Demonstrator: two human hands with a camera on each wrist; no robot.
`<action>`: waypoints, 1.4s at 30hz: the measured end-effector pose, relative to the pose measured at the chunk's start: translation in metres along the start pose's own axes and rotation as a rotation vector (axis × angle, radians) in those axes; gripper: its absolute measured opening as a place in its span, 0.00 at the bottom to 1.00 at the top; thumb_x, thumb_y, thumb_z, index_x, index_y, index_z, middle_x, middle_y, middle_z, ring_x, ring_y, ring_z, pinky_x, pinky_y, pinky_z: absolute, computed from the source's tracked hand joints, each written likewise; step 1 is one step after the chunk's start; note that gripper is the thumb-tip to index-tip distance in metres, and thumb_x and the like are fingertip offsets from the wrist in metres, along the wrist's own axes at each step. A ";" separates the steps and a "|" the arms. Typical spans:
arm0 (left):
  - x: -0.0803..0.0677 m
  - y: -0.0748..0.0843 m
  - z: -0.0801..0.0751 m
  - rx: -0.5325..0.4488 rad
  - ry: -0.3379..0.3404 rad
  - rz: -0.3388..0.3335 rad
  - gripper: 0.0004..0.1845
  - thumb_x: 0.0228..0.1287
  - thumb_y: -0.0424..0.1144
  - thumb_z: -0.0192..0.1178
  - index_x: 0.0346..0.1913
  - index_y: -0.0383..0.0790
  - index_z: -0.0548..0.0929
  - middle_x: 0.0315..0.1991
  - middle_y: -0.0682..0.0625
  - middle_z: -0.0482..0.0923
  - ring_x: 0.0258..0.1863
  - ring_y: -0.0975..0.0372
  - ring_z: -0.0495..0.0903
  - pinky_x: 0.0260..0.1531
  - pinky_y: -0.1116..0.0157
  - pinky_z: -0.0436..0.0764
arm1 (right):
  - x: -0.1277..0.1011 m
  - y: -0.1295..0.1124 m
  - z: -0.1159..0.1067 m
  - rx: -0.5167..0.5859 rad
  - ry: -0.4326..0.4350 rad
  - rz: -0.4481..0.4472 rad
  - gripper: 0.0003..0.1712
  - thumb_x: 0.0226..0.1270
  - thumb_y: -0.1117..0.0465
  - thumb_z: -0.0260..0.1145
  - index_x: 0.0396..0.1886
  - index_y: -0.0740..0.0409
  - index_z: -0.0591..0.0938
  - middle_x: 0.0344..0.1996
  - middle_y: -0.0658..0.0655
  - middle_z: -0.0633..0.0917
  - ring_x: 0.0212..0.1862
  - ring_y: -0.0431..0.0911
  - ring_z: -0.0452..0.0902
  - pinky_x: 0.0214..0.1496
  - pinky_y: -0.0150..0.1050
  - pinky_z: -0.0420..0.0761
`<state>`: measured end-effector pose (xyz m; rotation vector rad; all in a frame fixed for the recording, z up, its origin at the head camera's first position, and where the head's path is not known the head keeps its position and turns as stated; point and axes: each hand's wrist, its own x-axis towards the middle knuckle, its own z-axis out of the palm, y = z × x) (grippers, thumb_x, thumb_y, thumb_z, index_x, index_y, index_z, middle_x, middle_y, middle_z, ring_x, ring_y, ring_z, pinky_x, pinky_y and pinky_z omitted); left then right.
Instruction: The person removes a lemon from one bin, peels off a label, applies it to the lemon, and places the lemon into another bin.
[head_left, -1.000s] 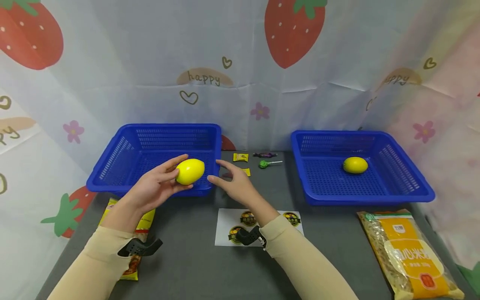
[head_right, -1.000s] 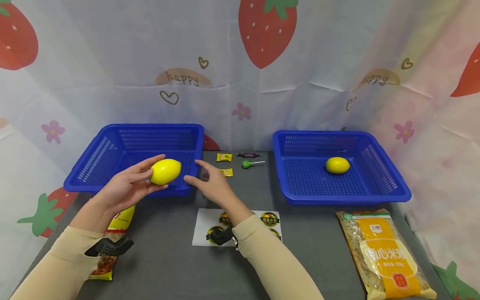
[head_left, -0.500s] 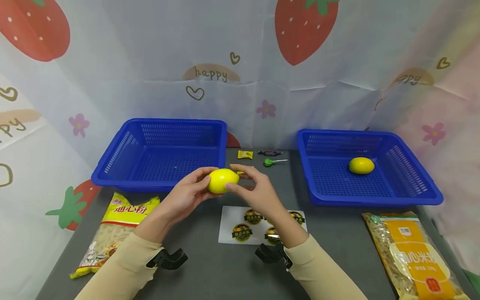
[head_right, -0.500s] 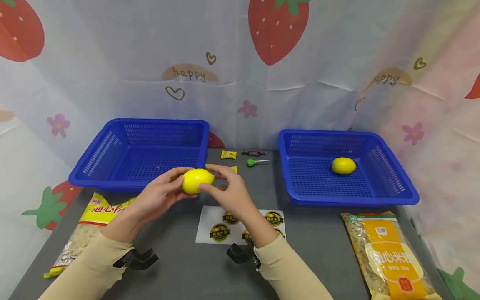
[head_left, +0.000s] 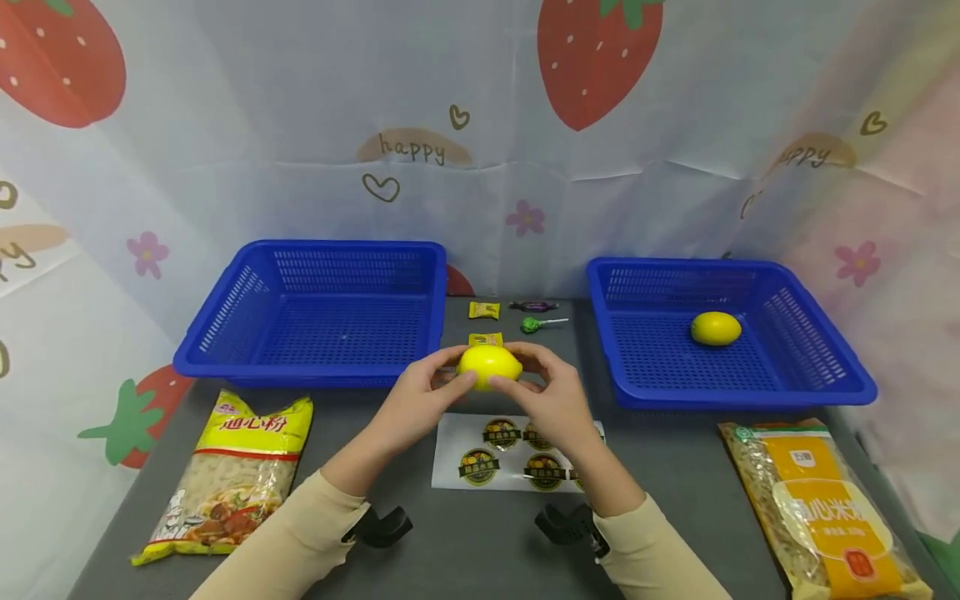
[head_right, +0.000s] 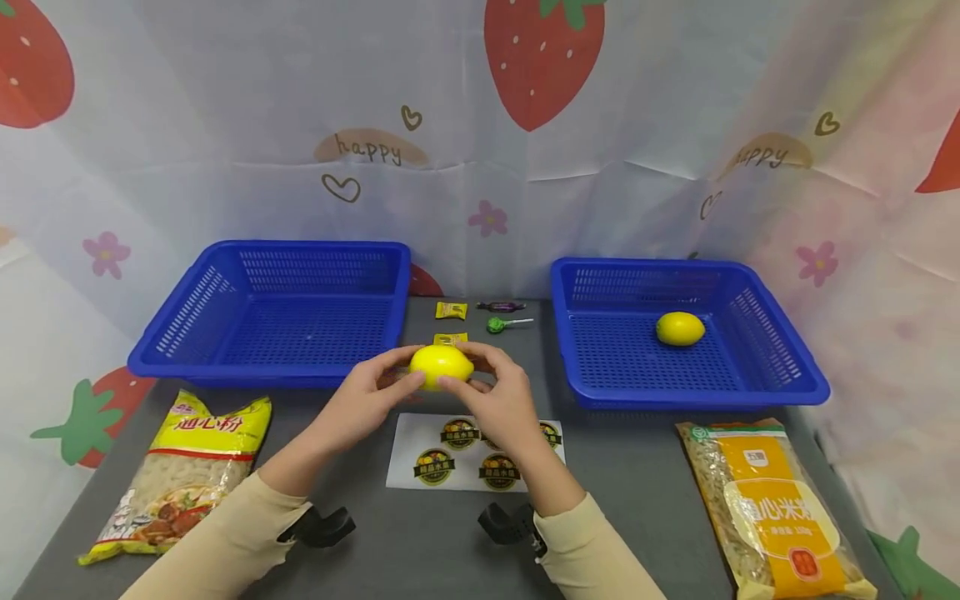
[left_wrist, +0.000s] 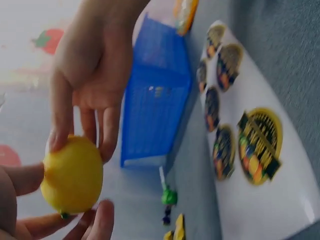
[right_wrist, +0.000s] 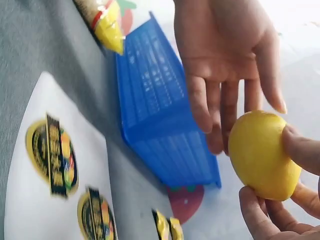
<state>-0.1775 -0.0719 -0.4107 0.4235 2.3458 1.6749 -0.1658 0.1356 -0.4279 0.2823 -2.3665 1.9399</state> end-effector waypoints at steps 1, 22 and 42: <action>0.001 -0.001 0.003 0.055 0.017 0.006 0.30 0.75 0.48 0.58 0.74 0.39 0.69 0.66 0.41 0.74 0.57 0.47 0.80 0.51 0.54 0.85 | -0.001 0.001 -0.002 -0.009 0.006 0.004 0.30 0.63 0.54 0.75 0.64 0.55 0.79 0.59 0.55 0.81 0.60 0.51 0.78 0.59 0.42 0.83; 0.050 -0.051 0.046 0.178 0.114 -0.119 0.23 0.72 0.42 0.63 0.67 0.42 0.76 0.61 0.42 0.79 0.55 0.53 0.82 0.55 0.55 0.82 | 0.019 0.062 -0.018 -0.218 0.001 0.246 0.30 0.64 0.51 0.75 0.65 0.49 0.79 0.63 0.55 0.80 0.62 0.54 0.78 0.58 0.52 0.82; 0.061 -0.057 0.045 0.167 0.053 -0.166 0.34 0.64 0.37 0.71 0.71 0.40 0.71 0.62 0.41 0.77 0.58 0.51 0.79 0.59 0.52 0.79 | 0.028 0.072 -0.022 -0.201 -0.075 0.248 0.38 0.63 0.53 0.76 0.71 0.53 0.73 0.68 0.59 0.76 0.65 0.55 0.75 0.61 0.51 0.80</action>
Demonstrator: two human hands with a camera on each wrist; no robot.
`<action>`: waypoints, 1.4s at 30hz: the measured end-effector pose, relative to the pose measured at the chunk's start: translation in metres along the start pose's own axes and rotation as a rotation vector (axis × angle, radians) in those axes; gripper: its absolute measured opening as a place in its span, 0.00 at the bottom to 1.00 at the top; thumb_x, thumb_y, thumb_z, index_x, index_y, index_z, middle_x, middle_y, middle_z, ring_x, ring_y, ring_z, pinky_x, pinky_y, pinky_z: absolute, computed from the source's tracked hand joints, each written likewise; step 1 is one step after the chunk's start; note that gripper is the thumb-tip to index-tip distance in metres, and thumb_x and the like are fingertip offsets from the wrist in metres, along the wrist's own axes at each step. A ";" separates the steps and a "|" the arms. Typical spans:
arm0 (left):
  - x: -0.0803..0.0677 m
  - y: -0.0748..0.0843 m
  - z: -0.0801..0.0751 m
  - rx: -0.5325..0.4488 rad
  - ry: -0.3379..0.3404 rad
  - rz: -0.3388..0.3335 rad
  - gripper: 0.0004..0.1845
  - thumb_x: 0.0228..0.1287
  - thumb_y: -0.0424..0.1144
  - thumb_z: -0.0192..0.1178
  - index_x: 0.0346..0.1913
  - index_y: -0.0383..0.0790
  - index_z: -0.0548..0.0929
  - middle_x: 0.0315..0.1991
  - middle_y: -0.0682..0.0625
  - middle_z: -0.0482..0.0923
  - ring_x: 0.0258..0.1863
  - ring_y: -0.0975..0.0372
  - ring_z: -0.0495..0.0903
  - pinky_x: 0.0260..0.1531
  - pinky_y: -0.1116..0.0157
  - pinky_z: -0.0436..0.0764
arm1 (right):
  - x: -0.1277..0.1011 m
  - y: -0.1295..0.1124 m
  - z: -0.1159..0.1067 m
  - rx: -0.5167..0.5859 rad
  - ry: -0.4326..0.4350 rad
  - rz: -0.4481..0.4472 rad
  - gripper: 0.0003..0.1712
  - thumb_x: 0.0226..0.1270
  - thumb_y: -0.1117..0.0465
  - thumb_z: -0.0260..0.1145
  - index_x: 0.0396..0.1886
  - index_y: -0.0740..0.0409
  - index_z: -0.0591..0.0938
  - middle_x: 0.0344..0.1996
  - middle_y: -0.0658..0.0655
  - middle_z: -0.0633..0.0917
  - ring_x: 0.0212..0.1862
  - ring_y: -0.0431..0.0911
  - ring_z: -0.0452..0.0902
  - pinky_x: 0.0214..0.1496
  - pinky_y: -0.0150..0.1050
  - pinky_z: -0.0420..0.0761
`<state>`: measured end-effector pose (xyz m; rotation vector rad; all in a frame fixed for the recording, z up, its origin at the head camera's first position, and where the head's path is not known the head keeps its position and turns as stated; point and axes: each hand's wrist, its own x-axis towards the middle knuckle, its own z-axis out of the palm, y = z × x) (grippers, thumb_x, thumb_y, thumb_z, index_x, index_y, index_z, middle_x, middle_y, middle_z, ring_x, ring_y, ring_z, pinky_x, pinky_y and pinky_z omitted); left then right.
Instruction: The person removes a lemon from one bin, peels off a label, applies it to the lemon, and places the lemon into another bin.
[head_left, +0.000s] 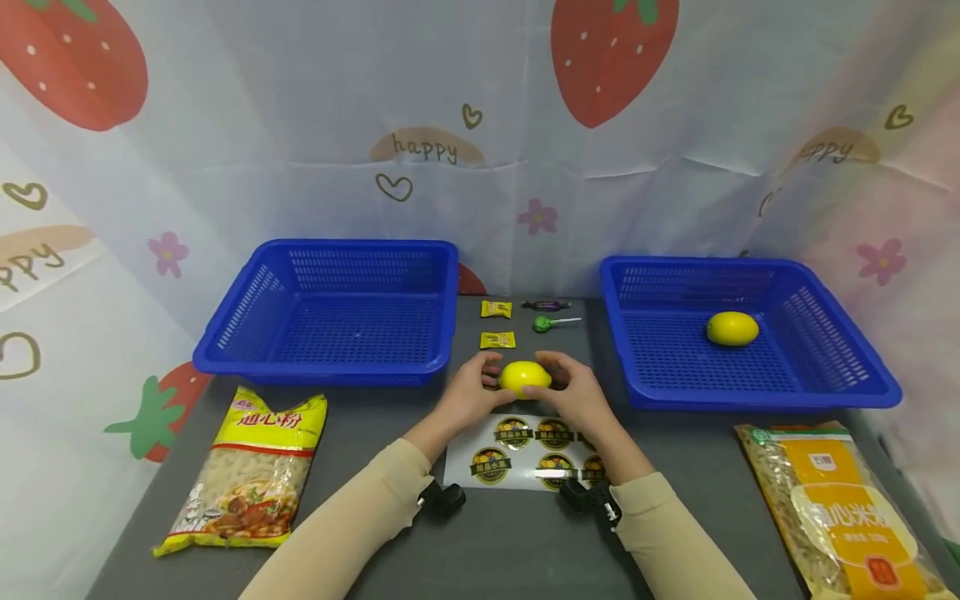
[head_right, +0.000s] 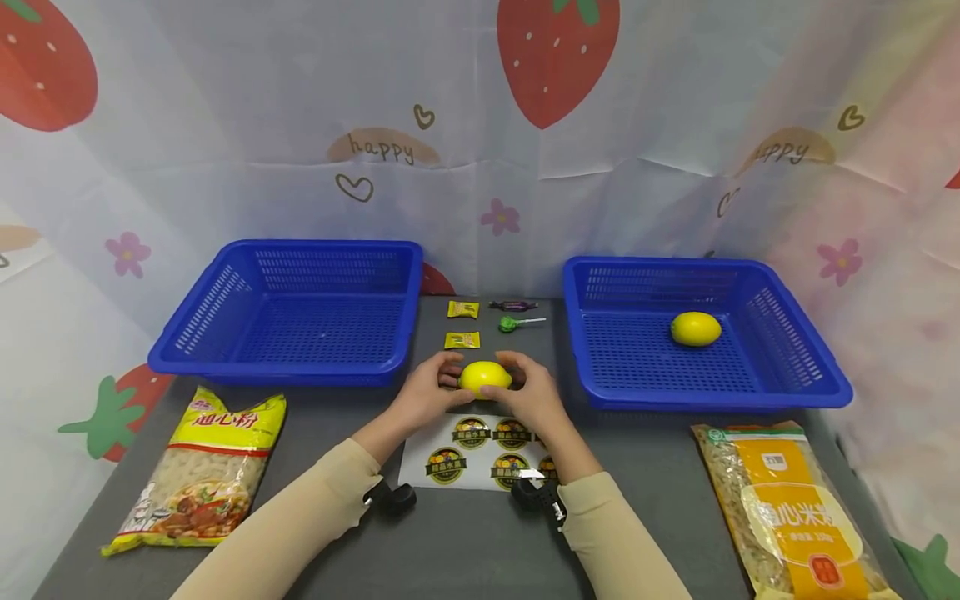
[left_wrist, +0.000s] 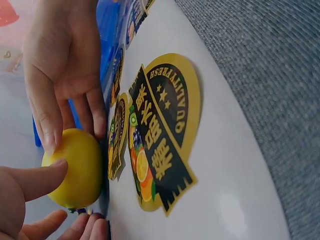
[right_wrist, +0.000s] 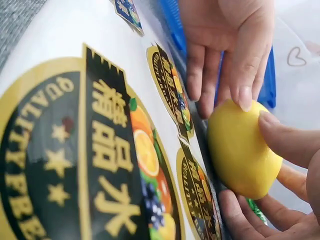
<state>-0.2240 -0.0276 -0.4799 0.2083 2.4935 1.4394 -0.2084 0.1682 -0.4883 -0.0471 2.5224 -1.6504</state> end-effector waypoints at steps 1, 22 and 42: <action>0.000 0.000 0.000 0.002 -0.005 0.004 0.34 0.63 0.37 0.71 0.71 0.40 0.71 0.62 0.41 0.77 0.58 0.51 0.79 0.59 0.52 0.79 | -0.001 0.000 0.000 -0.001 -0.007 -0.001 0.38 0.63 0.53 0.76 0.71 0.54 0.73 0.68 0.59 0.76 0.65 0.56 0.75 0.61 0.51 0.80; 0.011 0.002 -0.001 -0.056 0.007 0.066 0.29 0.57 0.29 0.73 0.63 0.37 0.79 0.59 0.43 0.80 0.54 0.52 0.80 0.58 0.55 0.79 | 0.007 -0.004 0.001 -0.037 0.008 -0.039 0.29 0.65 0.56 0.74 0.64 0.54 0.79 0.61 0.58 0.82 0.60 0.55 0.80 0.59 0.51 0.81; 0.013 -0.004 -0.002 -0.075 0.006 -0.012 0.42 0.52 0.29 0.76 0.71 0.41 0.70 0.63 0.40 0.76 0.62 0.50 0.77 0.63 0.52 0.77 | 0.005 -0.002 -0.002 -0.022 0.012 -0.037 0.37 0.64 0.56 0.75 0.71 0.54 0.73 0.68 0.59 0.76 0.68 0.58 0.73 0.64 0.55 0.78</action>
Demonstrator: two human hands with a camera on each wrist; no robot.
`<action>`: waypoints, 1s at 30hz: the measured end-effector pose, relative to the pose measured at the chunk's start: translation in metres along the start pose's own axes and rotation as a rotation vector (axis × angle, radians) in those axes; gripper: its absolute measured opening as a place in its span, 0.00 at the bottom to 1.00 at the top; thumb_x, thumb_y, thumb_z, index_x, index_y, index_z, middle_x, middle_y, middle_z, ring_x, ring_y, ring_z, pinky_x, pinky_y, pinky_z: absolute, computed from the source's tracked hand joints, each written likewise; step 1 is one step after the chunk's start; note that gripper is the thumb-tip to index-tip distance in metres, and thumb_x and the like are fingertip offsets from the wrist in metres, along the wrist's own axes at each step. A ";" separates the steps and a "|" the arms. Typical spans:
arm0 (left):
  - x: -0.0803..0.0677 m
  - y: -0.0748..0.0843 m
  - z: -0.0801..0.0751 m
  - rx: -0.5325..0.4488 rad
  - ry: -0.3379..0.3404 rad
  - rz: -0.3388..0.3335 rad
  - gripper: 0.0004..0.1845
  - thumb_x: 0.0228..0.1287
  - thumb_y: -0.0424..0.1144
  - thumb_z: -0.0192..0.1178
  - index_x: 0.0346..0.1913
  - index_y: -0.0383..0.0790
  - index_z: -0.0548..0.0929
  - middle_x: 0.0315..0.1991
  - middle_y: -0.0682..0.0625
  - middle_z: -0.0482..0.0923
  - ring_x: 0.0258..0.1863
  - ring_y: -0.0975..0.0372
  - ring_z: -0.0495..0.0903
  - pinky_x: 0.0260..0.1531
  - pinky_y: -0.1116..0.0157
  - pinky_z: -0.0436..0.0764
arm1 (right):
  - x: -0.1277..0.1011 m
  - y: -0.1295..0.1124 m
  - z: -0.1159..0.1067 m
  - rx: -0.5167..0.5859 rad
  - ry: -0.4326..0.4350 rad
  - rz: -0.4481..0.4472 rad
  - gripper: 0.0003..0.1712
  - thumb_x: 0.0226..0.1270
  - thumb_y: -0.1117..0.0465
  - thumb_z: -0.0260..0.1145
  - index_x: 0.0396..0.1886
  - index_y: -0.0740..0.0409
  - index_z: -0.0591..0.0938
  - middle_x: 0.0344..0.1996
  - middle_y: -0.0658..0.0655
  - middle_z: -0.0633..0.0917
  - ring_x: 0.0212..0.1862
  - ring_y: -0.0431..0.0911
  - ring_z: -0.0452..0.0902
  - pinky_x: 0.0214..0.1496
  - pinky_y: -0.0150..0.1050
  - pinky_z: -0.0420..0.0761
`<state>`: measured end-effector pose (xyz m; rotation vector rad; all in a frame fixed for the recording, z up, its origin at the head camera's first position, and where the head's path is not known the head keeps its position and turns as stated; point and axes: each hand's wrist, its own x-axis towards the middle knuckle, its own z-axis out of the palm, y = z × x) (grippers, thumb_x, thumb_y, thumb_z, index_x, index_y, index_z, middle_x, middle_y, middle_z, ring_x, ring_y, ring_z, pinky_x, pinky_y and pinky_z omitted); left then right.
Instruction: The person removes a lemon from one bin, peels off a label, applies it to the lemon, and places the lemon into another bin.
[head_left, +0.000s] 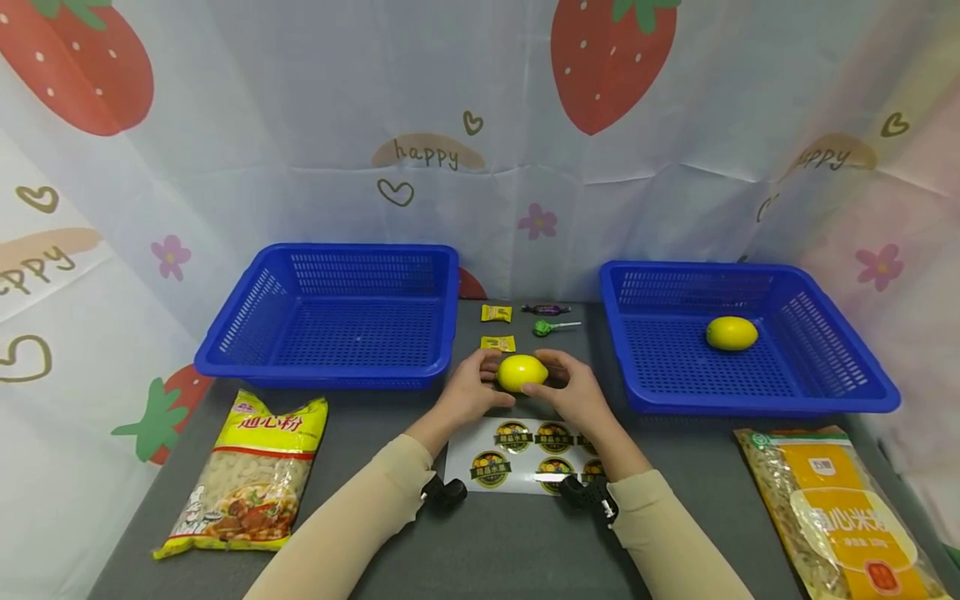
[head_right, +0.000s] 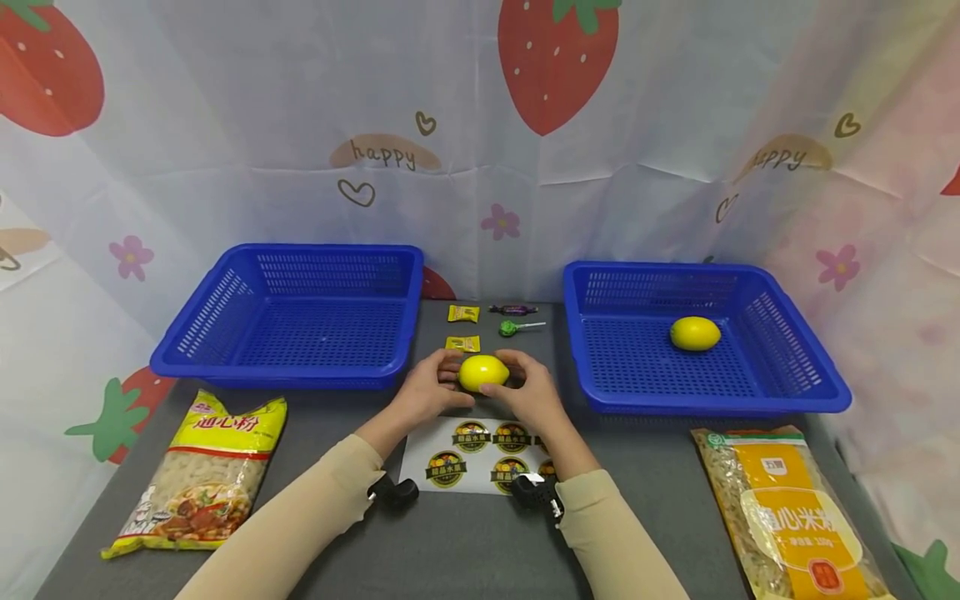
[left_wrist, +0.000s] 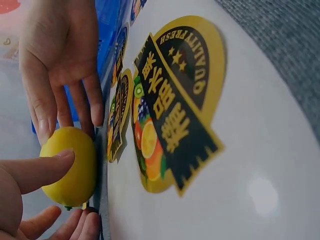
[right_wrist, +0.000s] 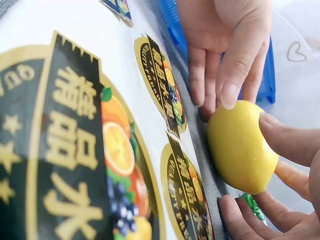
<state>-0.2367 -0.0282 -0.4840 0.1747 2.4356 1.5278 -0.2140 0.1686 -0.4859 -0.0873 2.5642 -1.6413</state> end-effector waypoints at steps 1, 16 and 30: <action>-0.001 0.000 0.000 0.001 0.008 -0.006 0.42 0.52 0.29 0.76 0.71 0.41 0.69 0.63 0.40 0.76 0.61 0.50 0.77 0.62 0.52 0.77 | 0.000 0.000 0.000 0.000 0.004 0.001 0.37 0.64 0.56 0.75 0.71 0.54 0.73 0.68 0.59 0.76 0.68 0.59 0.73 0.64 0.55 0.78; -0.046 -0.004 -0.010 0.126 0.068 0.067 0.36 0.54 0.33 0.76 0.67 0.37 0.74 0.56 0.40 0.79 0.52 0.52 0.79 0.55 0.54 0.80 | -0.026 -0.001 -0.020 -0.375 -0.090 0.072 0.26 0.59 0.47 0.78 0.52 0.56 0.83 0.46 0.55 0.84 0.48 0.50 0.78 0.52 0.49 0.79; -0.089 -0.007 -0.015 0.314 0.053 0.298 0.14 0.54 0.36 0.76 0.43 0.40 0.85 0.37 0.47 0.77 0.38 0.58 0.76 0.40 0.64 0.76 | -0.038 -0.006 -0.039 -0.279 -0.334 0.027 0.20 0.60 0.54 0.77 0.47 0.55 0.80 0.37 0.53 0.85 0.39 0.45 0.79 0.40 0.41 0.78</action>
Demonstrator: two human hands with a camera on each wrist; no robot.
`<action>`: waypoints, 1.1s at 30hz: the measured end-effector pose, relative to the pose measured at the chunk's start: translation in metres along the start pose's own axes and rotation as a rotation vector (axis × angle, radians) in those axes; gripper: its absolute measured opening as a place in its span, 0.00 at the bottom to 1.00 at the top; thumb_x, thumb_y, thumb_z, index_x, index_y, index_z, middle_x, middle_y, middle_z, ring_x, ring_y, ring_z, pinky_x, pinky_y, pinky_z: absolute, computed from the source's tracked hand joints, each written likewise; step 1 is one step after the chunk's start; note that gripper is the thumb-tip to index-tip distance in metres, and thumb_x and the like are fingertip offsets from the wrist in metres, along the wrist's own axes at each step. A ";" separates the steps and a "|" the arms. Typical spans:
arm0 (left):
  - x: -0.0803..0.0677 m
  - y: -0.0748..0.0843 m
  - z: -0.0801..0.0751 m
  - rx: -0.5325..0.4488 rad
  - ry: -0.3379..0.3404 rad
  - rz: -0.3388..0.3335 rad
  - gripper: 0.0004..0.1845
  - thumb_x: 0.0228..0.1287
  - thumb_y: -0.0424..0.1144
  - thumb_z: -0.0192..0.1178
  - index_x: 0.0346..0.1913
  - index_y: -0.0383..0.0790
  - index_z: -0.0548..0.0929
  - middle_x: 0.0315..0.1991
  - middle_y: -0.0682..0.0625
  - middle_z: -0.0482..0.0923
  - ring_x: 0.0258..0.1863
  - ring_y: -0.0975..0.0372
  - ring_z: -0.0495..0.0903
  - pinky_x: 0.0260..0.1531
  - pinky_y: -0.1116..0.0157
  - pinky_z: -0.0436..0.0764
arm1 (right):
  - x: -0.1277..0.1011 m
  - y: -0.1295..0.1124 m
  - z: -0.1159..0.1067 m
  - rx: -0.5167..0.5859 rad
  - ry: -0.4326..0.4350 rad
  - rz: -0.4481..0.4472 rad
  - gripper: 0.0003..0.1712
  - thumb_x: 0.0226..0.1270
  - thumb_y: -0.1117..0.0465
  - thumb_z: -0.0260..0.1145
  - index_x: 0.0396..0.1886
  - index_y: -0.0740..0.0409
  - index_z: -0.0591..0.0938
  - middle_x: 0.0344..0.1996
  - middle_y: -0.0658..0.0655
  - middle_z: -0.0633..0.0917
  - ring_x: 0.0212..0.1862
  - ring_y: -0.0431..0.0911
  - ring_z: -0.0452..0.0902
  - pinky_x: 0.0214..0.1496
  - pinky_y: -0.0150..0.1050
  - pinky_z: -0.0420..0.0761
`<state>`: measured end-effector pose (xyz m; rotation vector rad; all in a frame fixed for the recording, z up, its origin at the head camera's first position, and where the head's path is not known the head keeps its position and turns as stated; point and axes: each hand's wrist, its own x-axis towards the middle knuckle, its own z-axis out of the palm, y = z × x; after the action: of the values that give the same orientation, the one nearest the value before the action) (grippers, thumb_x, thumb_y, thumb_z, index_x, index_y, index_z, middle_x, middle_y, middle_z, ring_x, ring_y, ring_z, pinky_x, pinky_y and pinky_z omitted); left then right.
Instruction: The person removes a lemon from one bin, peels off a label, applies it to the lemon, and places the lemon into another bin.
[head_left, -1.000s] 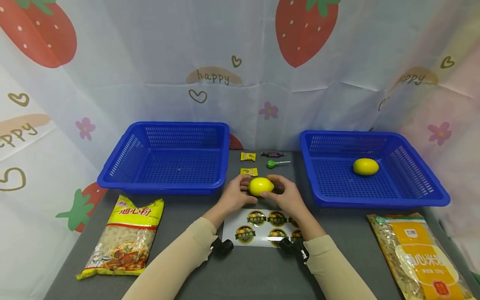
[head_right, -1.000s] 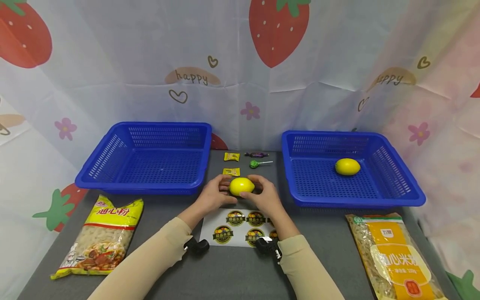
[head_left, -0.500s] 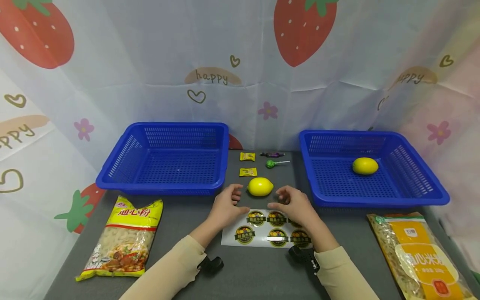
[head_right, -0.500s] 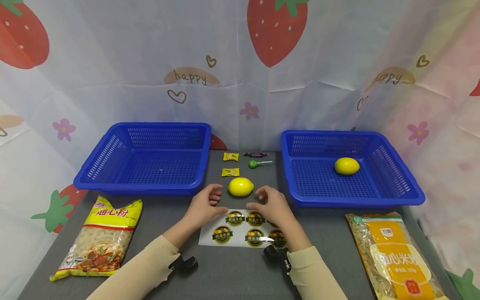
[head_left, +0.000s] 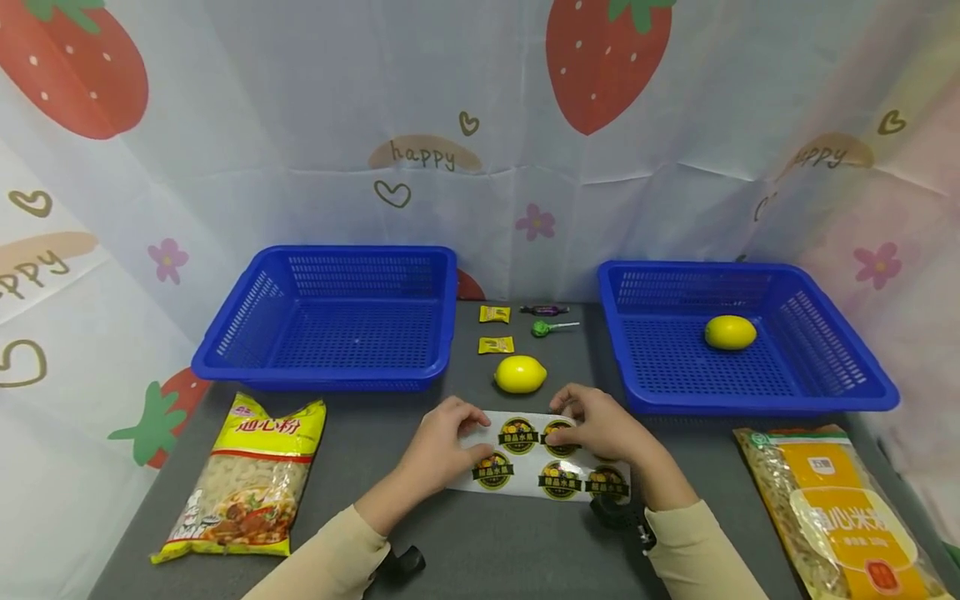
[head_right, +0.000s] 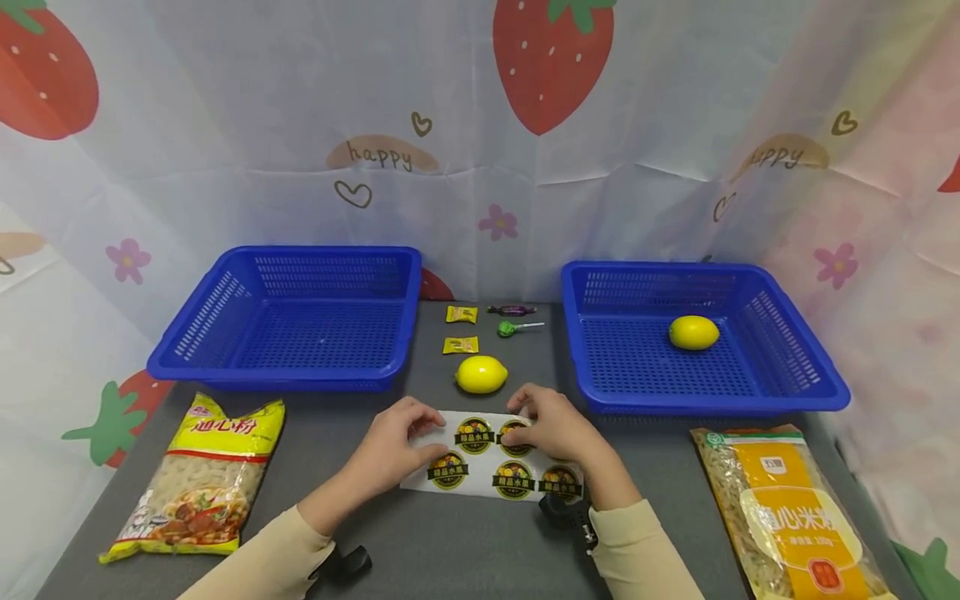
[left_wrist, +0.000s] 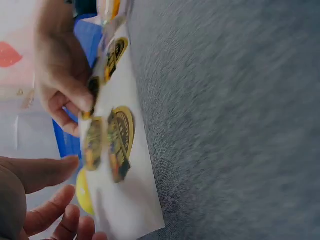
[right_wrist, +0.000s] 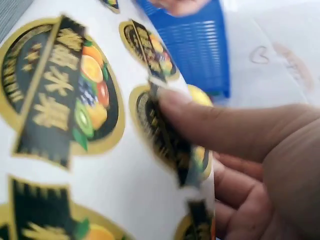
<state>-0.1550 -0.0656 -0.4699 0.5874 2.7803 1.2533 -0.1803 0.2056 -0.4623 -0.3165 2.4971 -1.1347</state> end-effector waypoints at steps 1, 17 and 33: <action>-0.003 0.001 0.000 0.019 0.006 0.015 0.15 0.53 0.38 0.77 0.42 0.41 0.85 0.37 0.48 0.77 0.37 0.59 0.75 0.40 0.64 0.76 | -0.002 0.001 -0.002 0.045 -0.032 -0.019 0.20 0.63 0.54 0.75 0.50 0.55 0.81 0.38 0.53 0.86 0.38 0.45 0.80 0.39 0.42 0.80; -0.008 0.002 -0.004 0.071 0.195 0.263 0.37 0.47 0.48 0.82 0.63 0.57 0.80 0.73 0.46 0.61 0.64 0.51 0.68 0.59 0.45 0.76 | -0.016 0.006 -0.020 0.540 -0.344 -0.242 0.18 0.80 0.62 0.55 0.61 0.69 0.71 0.40 0.56 0.90 0.39 0.49 0.89 0.39 0.44 0.88; -0.005 0.006 -0.007 -0.136 0.128 0.191 0.18 0.49 0.38 0.80 0.41 0.47 0.82 0.62 0.46 0.72 0.50 0.58 0.79 0.45 0.57 0.83 | -0.016 0.007 -0.016 0.488 -0.360 -0.182 0.19 0.78 0.61 0.59 0.61 0.67 0.73 0.37 0.58 0.89 0.35 0.45 0.88 0.37 0.41 0.87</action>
<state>-0.1498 -0.0686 -0.4611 0.8055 2.7632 1.5556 -0.1729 0.2267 -0.4536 -0.5563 1.8418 -1.5540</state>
